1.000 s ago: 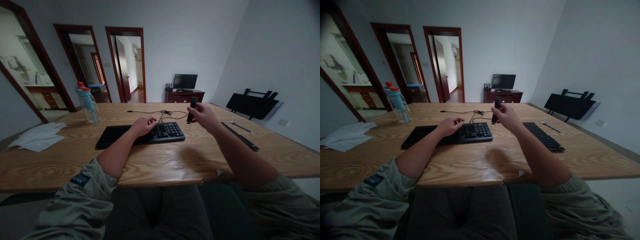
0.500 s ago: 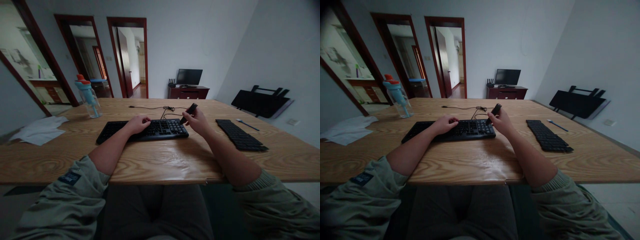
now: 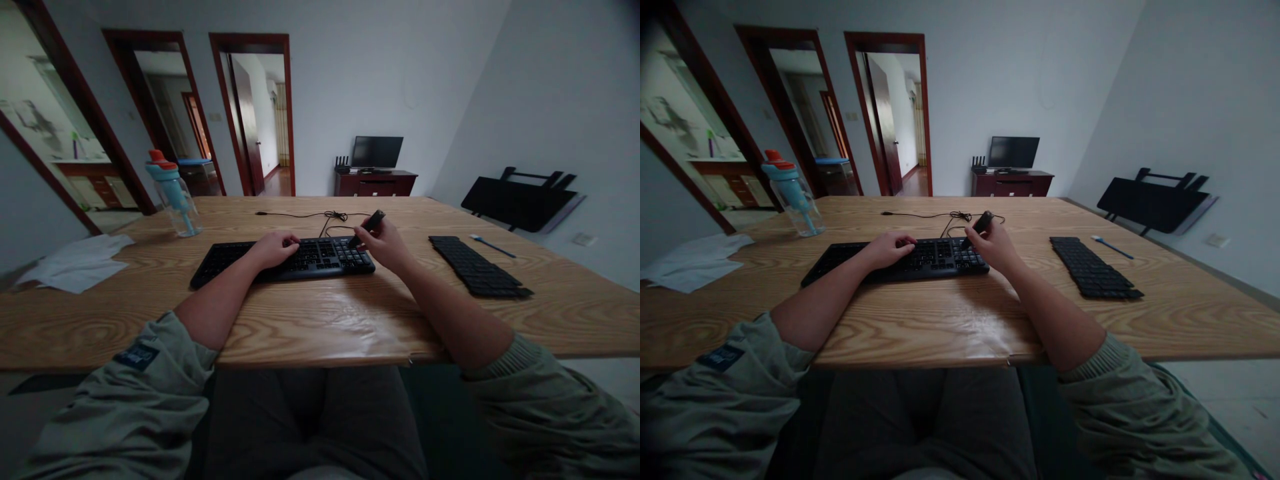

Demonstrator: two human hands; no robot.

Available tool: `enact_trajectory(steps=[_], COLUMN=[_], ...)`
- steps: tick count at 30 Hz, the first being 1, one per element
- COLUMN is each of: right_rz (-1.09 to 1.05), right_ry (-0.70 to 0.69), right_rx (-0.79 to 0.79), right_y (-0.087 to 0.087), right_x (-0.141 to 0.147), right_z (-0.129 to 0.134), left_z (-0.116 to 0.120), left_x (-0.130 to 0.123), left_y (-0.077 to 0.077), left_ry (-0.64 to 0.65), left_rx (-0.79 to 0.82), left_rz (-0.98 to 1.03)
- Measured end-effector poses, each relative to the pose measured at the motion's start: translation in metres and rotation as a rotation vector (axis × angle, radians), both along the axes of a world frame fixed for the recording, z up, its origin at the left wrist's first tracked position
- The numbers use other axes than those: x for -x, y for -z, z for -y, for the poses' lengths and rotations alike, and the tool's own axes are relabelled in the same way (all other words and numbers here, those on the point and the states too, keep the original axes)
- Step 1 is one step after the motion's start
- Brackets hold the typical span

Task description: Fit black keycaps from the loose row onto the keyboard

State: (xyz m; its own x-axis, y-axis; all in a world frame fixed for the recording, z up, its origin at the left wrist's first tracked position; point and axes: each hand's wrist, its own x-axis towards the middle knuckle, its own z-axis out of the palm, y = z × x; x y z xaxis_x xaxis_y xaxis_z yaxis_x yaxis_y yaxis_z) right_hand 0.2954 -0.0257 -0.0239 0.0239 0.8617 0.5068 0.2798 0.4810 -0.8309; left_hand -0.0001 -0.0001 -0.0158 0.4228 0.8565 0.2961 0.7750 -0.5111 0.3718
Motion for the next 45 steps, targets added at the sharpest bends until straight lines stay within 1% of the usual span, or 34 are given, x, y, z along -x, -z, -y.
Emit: enact_trajectory(steps=[6,13,18,20,22,25,27,29,32,34,36,39,45], right_rz=[0.045,0.140,0.156,0.124,0.038,-0.191,-0.318,-0.379,-0.377,-0.343,-0.321,-0.345,-0.365], right_ry=[0.128,0.213,0.224,0.201,0.137,0.020,-0.022,-0.024,0.009,0.039,0.056,0.057,0.110], right_rx=[-0.005,-0.018,-0.053,-0.070,-0.057,0.034,0.110,0.171,0.201,0.192,0.188,0.193,0.201], right_y=[0.000,0.005,0.003,0.002,0.002,0.005,0.009,0.012,0.014,0.013,0.012,0.011,0.013], right_x=[0.000,0.003,0.009,0.015,0.023,0.035,0.042,0.047,0.055,0.060,0.065,0.070,0.072], right_z=[-0.001,-0.006,-0.004,-0.002,0.000,0.002,0.000,-0.003,-0.007,-0.009,-0.010,-0.012,-0.022], left_z=[-0.002,-0.002,-0.001,0.000,0.001,0.008,0.013,0.019,0.022,0.022,0.019,0.017,0.018], left_x=[0.000,-0.004,-0.006,-0.009,-0.015,-0.034,-0.052,-0.070,-0.086,-0.086,-0.082,-0.075,-0.073], left_y=[0.002,0.003,0.003,0.003,0.003,0.003,0.003,0.003,0.004,0.005,0.007,0.008,0.008], left_ry=[0.004,0.010,0.017,0.014,0.036,0.134,0.203,0.227,0.196,0.189,0.225,0.282,0.277], left_rx=[0.001,0.011,-0.014,-0.027,-0.036,-0.054,-0.065,-0.087,-0.145,-0.148,-0.129,-0.110,-0.154], left_rz=[0.004,-0.001,-0.018,-0.027,-0.039,-0.071,-0.125,-0.213,-0.307,-0.308,-0.277,-0.243,-0.265])
